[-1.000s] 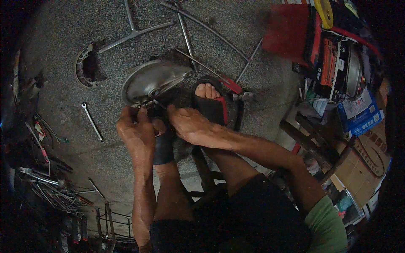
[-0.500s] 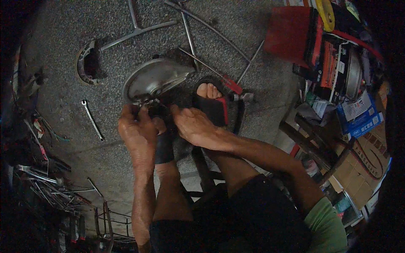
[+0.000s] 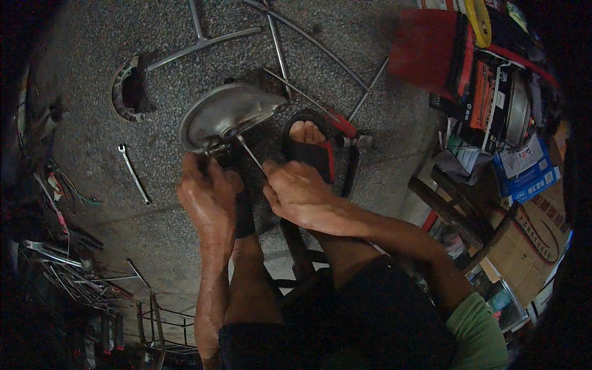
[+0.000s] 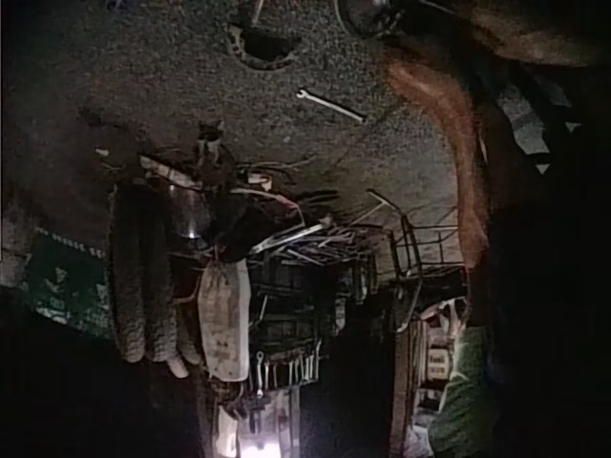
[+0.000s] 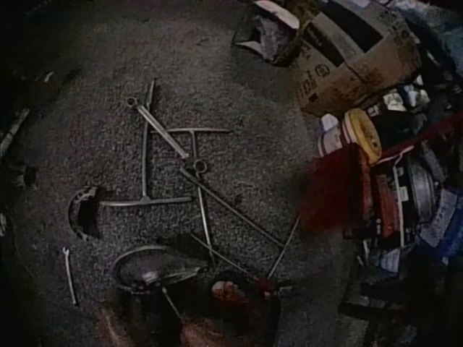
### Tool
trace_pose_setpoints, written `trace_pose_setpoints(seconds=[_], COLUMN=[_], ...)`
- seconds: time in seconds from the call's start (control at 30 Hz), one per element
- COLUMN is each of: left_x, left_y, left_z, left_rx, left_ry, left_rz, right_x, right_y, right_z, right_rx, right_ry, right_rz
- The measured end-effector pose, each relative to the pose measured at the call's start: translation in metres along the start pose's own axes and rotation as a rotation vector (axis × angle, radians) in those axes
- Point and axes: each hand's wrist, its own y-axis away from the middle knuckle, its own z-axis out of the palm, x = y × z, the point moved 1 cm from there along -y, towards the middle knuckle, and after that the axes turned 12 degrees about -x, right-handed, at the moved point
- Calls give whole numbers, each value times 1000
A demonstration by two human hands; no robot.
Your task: The person sits on a stool and uses a wrench to tighten bolts on a circular metal mechanical part, likely a brake drum or hub. They manipulate the part with both hands, adjusting the tool and the component to secure the assembly.
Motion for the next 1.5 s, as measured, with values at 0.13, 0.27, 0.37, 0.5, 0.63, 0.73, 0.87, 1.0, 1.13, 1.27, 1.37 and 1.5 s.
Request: trace_pose_setpoints(seconds=[0.13,0.27,0.37,0.5,0.63,0.73,0.87,1.0,1.13,1.27,1.37,1.5], left_x=[4,3,5,-1,5,3,3,5,6,3,2,-2], left_y=[2,2,0,-1,-1,-1,-2,-3,-3,-3,-2,-2], left_z=[-1,-2,-2,0,-3,-2,-4,-3,-5,-4,-2,-2], left_rx=[-13,-48,-50,-53,-72,-76,-48,-58,-53,-51,-55,-50], left_ry=[-7,88,122,200,207,189,122,159,141,137,165,232], left_rz=[-69,-171,-201,-176,-184,-197,-157,-184,-175,-150,-169,-146], right_x=[-15,-22,-26,-34,-30,-38,-39,-41,-44,-46,-48,-52], right_y=[4,4,-1,-6,-11,-18,-20,-20,-25,-26,-28,-37], right_z=[-17,-23,-28,-46,-48,-65,-77,-83,-80,-81,-84,-88], right_rx=[-55,-105,-169,-199,-125,-194,-226,-250,-280,-273,-278,-379], right_ry=[32,54,33,-21,46,179,160,103,150,135,129,101], right_rz=[-73,-71,8,19,17,59,106,133,140,70,60,66])
